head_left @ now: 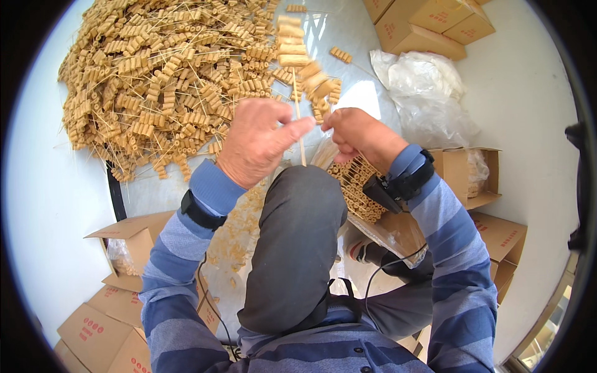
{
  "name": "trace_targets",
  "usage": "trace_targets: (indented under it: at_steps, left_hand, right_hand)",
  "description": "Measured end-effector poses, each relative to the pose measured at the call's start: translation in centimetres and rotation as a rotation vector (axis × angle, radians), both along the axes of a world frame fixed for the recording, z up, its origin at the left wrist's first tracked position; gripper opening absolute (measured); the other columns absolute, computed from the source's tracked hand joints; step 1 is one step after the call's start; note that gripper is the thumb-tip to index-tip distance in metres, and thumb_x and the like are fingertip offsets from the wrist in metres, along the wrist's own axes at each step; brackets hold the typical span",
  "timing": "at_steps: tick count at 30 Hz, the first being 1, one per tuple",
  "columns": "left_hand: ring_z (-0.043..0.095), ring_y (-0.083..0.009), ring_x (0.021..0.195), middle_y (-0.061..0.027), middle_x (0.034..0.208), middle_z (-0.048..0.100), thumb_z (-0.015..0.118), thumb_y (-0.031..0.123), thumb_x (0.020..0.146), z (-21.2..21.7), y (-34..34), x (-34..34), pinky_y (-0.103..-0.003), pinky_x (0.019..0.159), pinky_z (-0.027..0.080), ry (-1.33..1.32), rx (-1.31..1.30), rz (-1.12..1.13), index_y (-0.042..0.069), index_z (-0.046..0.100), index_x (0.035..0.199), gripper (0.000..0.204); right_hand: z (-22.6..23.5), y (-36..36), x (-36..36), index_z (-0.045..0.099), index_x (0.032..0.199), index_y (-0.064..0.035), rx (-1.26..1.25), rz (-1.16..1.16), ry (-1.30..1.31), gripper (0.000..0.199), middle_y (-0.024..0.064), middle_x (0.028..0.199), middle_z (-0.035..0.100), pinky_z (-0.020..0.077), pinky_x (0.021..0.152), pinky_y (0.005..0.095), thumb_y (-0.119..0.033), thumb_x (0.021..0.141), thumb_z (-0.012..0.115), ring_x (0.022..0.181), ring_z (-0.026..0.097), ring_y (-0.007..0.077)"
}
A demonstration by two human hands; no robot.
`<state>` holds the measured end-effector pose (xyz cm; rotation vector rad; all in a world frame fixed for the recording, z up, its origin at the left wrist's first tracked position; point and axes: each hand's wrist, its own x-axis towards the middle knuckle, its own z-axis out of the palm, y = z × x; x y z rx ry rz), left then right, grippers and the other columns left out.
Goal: The person sits on the floor and repeatedly picks up small cylindrical snacks and wooden skewers, threads the snacks onto the skewers, and places the completed skewers into a cardboard box. The person handles the snacks and skewers by hand and arranges them in the box.
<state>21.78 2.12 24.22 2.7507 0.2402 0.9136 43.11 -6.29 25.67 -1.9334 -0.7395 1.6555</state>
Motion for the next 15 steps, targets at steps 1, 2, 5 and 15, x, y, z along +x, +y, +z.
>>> trace_targets:
  at_steps: [1, 2, 5, 15]
  left_hand:
    - [0.057, -0.0220, 0.096, -0.0046, 0.100, 0.058, 0.065, 0.009, 0.082, 0.4, -0.3, 0.3, -0.036, 0.079, 0.043, 0.005, -0.021, -0.056, 0.012, 0.068, 0.109, 0.027]
    - [0.057, -0.0226, 0.095, -0.0045, 0.099, 0.058, 0.064, 0.009, 0.082, 0.6, -0.5, 0.9, -0.036, 0.079, 0.043, 0.012, -0.012, -0.075, 0.011, 0.068, 0.106, 0.025]
    - [0.057, -0.0243, 0.094, -0.0042, 0.095, 0.057, 0.063, 0.010, 0.082, 0.2, -1.1, 3.2, -0.036, 0.080, 0.045, -0.043, -0.031, -0.149, 0.008, 0.067, 0.100, 0.019]
    - [0.060, -0.0316, 0.100, -0.0107, 0.103, 0.062, 0.062, -0.005, 0.081, -1.8, 5.0, 5.5, -0.041, 0.087, 0.052, -0.113, -0.153, -0.383, 0.005, 0.067, 0.102, 0.024]
  right_hand:
    - [0.0, 0.2, 0.0, 0.059, 0.105, 0.0002, -0.044, -0.218, 0.184, 0.028, 0.0117, 0.077, 0.066, 0.0572, 0.061, 0.0405, -0.026, 0.105, 0.048, 0.064, 0.065, 0.0238]
    - [0.0, 0.3, 0.1, 0.057, 0.111, 0.0001, 0.007, -0.308, 0.327, 0.029, 0.0086, 0.086, 0.067, 0.0579, 0.068, 0.0360, -0.025, 0.105, 0.045, 0.070, 0.064, 0.0205]
    - [-0.2, 0.7, -0.5, 0.057, 0.114, 0.0002, 0.295, -0.404, 0.527, 0.030, 0.0095, 0.094, 0.067, 0.0569, 0.078, 0.0331, -0.025, 0.106, 0.043, 0.083, 0.065, 0.0202]
    - [0.1, 2.9, -0.4, 0.058, 0.119, -0.0034, 0.586, -0.454, 0.534, 0.031, 0.0072, 0.109, 0.067, 0.0508, 0.088, 0.0317, -0.027, 0.108, 0.040, 0.100, 0.064, 0.0183]
